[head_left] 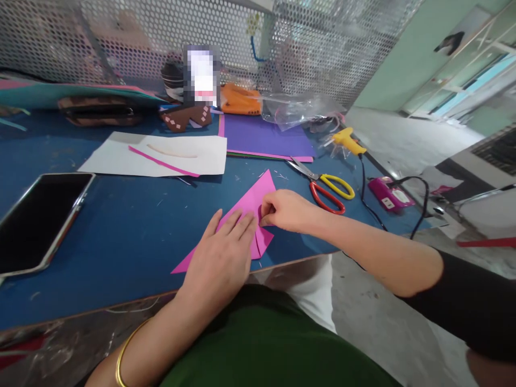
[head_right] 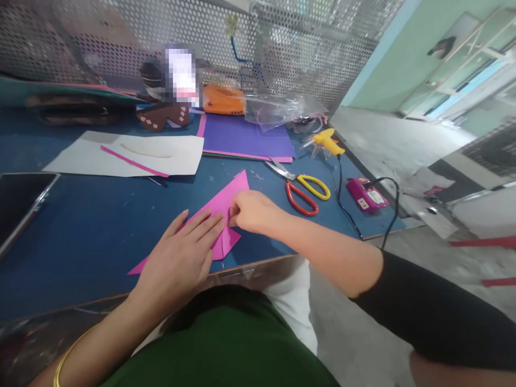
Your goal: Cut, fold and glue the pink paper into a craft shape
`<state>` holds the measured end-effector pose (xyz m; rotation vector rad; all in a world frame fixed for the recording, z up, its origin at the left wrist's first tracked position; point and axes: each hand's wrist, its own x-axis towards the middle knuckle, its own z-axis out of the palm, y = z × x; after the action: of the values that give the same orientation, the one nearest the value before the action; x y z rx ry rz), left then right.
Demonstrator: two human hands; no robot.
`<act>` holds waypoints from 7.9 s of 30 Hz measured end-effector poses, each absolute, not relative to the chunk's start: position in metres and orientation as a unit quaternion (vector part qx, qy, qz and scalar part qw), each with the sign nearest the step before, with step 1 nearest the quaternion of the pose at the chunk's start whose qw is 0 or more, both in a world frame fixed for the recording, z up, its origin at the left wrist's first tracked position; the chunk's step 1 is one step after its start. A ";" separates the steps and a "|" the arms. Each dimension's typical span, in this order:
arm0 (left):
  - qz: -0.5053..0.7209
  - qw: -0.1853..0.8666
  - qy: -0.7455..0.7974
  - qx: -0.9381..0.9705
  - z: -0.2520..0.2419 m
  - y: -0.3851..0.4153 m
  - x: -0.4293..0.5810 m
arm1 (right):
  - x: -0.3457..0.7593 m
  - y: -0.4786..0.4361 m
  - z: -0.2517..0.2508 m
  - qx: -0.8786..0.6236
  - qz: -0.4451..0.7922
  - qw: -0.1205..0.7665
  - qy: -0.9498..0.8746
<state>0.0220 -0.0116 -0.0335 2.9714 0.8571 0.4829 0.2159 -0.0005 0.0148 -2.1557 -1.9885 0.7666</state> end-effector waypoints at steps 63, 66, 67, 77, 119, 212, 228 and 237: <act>0.200 0.020 0.267 0.942 -0.022 -0.022 0.028 | 0.229 -0.090 -0.025 -0.577 -0.013 0.282 -0.766; 0.205 0.020 0.263 0.943 -0.023 -0.021 0.029 | 0.220 -0.096 -0.032 -0.533 -0.054 0.271 -0.800; 0.207 0.019 0.261 0.943 -0.023 -0.021 0.029 | 0.217 -0.096 -0.034 -0.531 -0.065 0.261 -0.804; 0.195 0.007 0.252 0.948 -0.020 -0.020 0.030 | 0.187 -0.095 -0.038 -0.563 -0.160 0.258 -0.769; 0.230 0.003 0.234 0.944 -0.026 -0.028 0.035 | 0.210 -0.104 -0.048 -0.571 -0.150 0.305 -0.748; 0.341 0.108 0.140 0.923 0.000 0.030 0.009 | 0.250 -0.053 0.059 -0.483 0.113 0.206 -0.844; 0.209 -0.103 0.084 0.969 -0.010 0.015 -0.010 | 0.228 -0.035 -0.020 -0.410 0.207 0.288 -0.840; 0.244 0.063 0.140 0.958 -0.012 0.019 0.000 | 0.228 -0.034 -0.018 -0.434 0.224 0.280 -0.826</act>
<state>-0.0002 0.0187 -0.0119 2.8941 0.4227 0.7373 0.2283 -0.0343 -0.0175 -1.1638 -2.2161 0.6016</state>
